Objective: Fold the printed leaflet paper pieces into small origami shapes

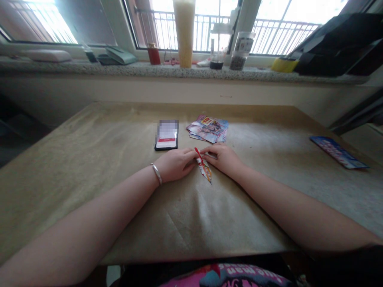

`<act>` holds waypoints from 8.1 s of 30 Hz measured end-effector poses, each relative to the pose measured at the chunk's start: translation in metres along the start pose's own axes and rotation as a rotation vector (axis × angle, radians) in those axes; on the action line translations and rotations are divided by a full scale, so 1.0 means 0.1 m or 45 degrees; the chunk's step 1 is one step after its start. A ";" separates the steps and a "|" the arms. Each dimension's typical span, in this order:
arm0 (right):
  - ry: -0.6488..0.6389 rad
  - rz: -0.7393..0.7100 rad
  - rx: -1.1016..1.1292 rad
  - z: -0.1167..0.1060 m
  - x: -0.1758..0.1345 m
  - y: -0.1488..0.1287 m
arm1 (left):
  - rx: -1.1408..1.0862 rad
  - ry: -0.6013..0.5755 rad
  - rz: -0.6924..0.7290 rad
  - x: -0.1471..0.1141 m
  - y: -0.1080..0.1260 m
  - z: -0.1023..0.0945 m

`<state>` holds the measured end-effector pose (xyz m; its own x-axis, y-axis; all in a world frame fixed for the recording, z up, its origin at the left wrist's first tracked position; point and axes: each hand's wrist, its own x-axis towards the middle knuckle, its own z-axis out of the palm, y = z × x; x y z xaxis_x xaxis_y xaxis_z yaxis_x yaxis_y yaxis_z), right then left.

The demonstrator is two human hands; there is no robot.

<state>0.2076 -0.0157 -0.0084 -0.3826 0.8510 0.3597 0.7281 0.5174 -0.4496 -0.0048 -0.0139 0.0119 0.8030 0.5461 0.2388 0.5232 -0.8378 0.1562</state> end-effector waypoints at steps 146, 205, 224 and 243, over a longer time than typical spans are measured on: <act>-0.047 -0.300 -0.034 -0.11 -0.12 0.02 | -0.066 0.016 0.085 -0.02 0.08 -0.02; -0.073 -0.173 -0.080 -0.09 -0.10 -0.08 | -0.108 0.034 -0.043 0.01 0.05 0.04; -0.149 -0.230 0.051 -0.12 -0.11 -0.14 | -0.260 0.152 -0.107 0.00 0.04 0.04; -0.053 0.197 0.707 0.01 -0.10 -0.17 | -0.413 0.280 -0.117 0.02 0.07 0.09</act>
<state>0.1987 -0.0326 -0.0050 -0.3254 0.9176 0.2284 0.3739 0.3468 -0.8602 0.0031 -0.0182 0.0054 0.6584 0.6355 0.4033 0.4449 -0.7608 0.4725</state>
